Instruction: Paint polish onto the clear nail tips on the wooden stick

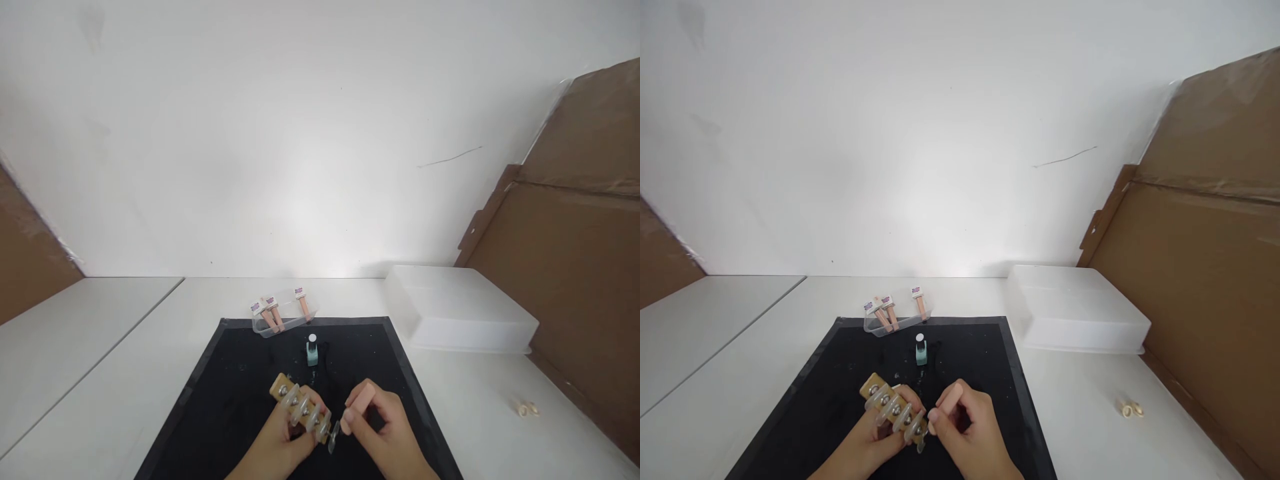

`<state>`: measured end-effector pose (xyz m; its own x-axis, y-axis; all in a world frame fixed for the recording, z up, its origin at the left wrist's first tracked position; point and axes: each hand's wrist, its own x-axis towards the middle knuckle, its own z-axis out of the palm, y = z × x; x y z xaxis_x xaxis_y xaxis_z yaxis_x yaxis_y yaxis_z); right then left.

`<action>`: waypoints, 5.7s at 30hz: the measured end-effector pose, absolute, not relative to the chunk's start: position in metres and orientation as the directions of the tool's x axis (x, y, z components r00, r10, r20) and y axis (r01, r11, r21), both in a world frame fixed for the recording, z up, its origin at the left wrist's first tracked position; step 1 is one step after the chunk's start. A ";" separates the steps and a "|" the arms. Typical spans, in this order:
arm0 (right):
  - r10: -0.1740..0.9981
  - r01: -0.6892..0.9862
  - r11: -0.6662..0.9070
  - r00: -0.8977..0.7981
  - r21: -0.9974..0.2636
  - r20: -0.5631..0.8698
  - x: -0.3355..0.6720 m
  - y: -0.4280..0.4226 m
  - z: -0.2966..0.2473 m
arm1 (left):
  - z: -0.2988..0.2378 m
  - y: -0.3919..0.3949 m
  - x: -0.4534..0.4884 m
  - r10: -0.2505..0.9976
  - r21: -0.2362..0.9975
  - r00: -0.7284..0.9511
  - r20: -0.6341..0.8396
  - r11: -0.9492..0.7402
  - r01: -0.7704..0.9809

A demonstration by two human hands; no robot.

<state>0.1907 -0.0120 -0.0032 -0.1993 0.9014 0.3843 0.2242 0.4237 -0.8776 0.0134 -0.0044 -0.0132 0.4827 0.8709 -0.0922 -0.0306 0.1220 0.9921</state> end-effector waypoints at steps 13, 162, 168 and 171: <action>0.919 0.299 0.394 -0.109 -0.869 0.379 0.193 -0.011 -0.003 | -0.014 -0.006 0.013 0.864 0.992 0.499 -0.073 0.112 -0.050; 0.922 0.005 0.383 -0.058 -0.924 0.382 0.193 -0.011 -0.010 | -0.009 0.000 0.004 0.848 0.788 0.386 -0.364 0.501 -0.357; 0.923 -0.014 0.368 -0.113 -0.930 0.368 0.189 -0.013 -0.014 | -0.008 -0.002 0.004 0.847 0.784 0.389 -0.363 0.503 -0.363; 0.938 0.003 0.342 -0.065 -0.940 0.341 0.190 -0.010 -0.012 | -0.007 -0.002 0.004 0.847 0.780 0.396 -0.355 0.502 -0.374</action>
<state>0.1897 -0.0101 -0.0116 -0.0653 0.9379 0.3407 0.0034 0.3417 -0.9398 0.0040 -0.0022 -0.0074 0.3956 0.8469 -0.3552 -0.3738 0.5018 0.7801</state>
